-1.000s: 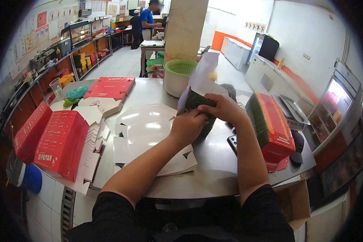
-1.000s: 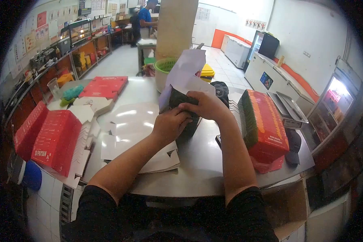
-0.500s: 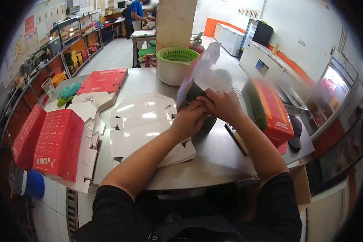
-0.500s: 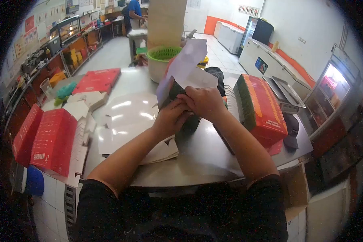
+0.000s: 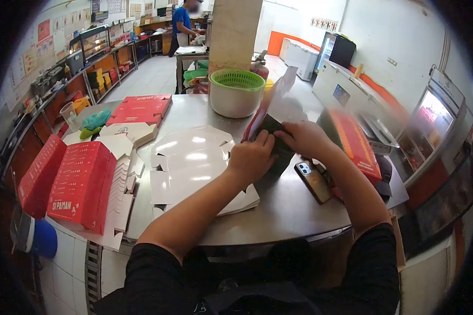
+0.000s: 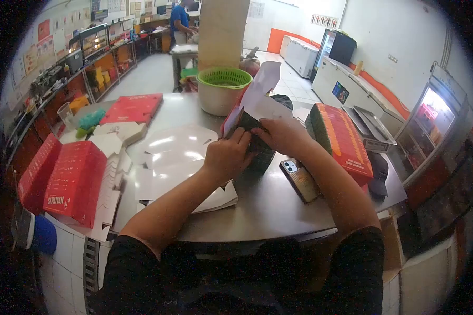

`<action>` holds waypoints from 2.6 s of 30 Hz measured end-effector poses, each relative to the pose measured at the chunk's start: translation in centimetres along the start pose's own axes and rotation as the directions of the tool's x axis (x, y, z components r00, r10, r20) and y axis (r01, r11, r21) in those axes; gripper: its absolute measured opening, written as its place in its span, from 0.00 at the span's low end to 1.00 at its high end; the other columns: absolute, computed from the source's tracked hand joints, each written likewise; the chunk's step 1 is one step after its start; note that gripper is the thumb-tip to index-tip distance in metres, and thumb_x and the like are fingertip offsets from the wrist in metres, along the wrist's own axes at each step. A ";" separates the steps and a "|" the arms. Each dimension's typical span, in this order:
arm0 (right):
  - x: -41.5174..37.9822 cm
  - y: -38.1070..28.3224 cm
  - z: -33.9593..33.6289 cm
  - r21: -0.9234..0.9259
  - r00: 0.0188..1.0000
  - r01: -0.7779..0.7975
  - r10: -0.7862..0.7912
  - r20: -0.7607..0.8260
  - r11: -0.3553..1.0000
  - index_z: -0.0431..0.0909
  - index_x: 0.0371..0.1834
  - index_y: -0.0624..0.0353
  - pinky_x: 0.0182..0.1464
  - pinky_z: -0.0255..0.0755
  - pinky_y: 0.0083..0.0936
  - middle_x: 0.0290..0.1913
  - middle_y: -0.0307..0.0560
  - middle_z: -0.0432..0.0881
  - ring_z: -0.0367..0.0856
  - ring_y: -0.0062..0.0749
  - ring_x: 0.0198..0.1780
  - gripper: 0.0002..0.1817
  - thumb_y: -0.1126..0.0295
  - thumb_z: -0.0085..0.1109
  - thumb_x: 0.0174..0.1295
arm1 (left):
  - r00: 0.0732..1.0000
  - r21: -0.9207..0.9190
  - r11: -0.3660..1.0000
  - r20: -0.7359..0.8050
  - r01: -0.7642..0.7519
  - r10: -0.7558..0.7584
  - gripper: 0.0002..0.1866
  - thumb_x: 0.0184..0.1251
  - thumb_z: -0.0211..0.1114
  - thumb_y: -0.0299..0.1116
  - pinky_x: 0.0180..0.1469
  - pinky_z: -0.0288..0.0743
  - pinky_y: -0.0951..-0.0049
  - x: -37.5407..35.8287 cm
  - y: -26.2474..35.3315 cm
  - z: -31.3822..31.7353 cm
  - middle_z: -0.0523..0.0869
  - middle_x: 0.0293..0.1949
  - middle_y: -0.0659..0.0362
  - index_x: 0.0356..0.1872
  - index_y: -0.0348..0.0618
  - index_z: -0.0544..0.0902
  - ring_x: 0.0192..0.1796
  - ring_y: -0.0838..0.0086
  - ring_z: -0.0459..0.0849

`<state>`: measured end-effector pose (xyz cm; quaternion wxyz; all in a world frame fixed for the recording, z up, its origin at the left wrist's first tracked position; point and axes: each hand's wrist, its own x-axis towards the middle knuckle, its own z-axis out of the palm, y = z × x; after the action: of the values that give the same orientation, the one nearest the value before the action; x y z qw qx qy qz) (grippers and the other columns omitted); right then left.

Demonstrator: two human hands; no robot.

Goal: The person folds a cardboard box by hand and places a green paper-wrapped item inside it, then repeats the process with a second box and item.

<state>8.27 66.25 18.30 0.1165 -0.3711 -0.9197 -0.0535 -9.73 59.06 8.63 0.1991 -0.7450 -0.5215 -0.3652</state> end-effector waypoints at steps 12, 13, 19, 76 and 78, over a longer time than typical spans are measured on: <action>4.0 -1.8 1.9 -0.117 0.983 0.069 -0.087 -0.160 0.991 0.88 0.43 0.58 0.49 0.80 0.49 0.42 0.57 0.88 0.88 0.55 0.45 0.19 0.51 0.63 0.69 | 0.939 0.074 0.966 0.223 0.249 -0.260 0.29 0.62 0.76 0.51 0.32 0.85 0.56 0.8 -0.1 -1.3 0.91 0.32 0.53 0.59 0.47 0.77 0.33 0.55 0.92; 4.1 -1.7 2.0 -0.130 0.985 0.072 -0.091 -0.150 0.989 0.88 0.42 0.57 0.49 0.80 0.49 0.40 0.57 0.88 0.88 0.55 0.44 0.19 0.51 0.64 0.69 | 0.937 0.080 0.964 0.227 0.255 -0.267 0.30 0.62 0.76 0.52 0.33 0.85 0.55 0.9 -0.1 -1.6 0.91 0.30 0.53 0.58 0.47 0.77 0.33 0.54 0.93; 4.3 -2.1 2.3 -0.037 1.000 0.011 -0.010 0.011 0.999 0.89 0.46 0.55 0.55 0.79 0.49 0.45 0.59 0.89 0.88 0.57 0.49 0.17 0.55 0.58 0.71 | 0.930 0.031 0.960 0.242 0.279 -0.278 0.31 0.63 0.76 0.52 0.36 0.85 0.53 0.6 0.0 -1.3 0.90 0.33 0.49 0.53 0.41 0.72 0.34 0.51 0.92; 1.3 6.1 -1.4 0.308 0.932 -0.345 0.362 0.001 0.887 0.85 0.60 0.61 0.64 0.77 0.39 0.58 0.59 0.88 0.86 0.53 0.59 0.22 0.55 0.60 0.74 | 0.939 -0.615 0.755 -0.069 0.225 -0.337 0.24 0.88 0.41 0.42 0.79 0.57 0.57 0.1 -4.5 2.9 0.70 0.71 0.43 0.71 0.36 0.69 0.76 0.51 0.67; 2.0 7.5 -0.5 0.327 0.924 -0.350 0.380 -0.031 0.878 0.86 0.58 0.61 0.63 0.78 0.39 0.57 0.59 0.88 0.87 0.53 0.58 0.21 0.56 0.60 0.74 | 0.943 -0.455 0.875 -0.186 0.166 -0.276 0.25 0.88 0.44 0.43 0.77 0.63 0.54 0.2 -4.7 2.6 0.71 0.73 0.41 0.73 0.37 0.71 0.75 0.46 0.70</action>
<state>12.17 72.90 19.34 0.2256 -0.5115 -0.8231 0.0995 -13.16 62.73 6.66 0.0479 -0.6547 -0.4806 -0.5815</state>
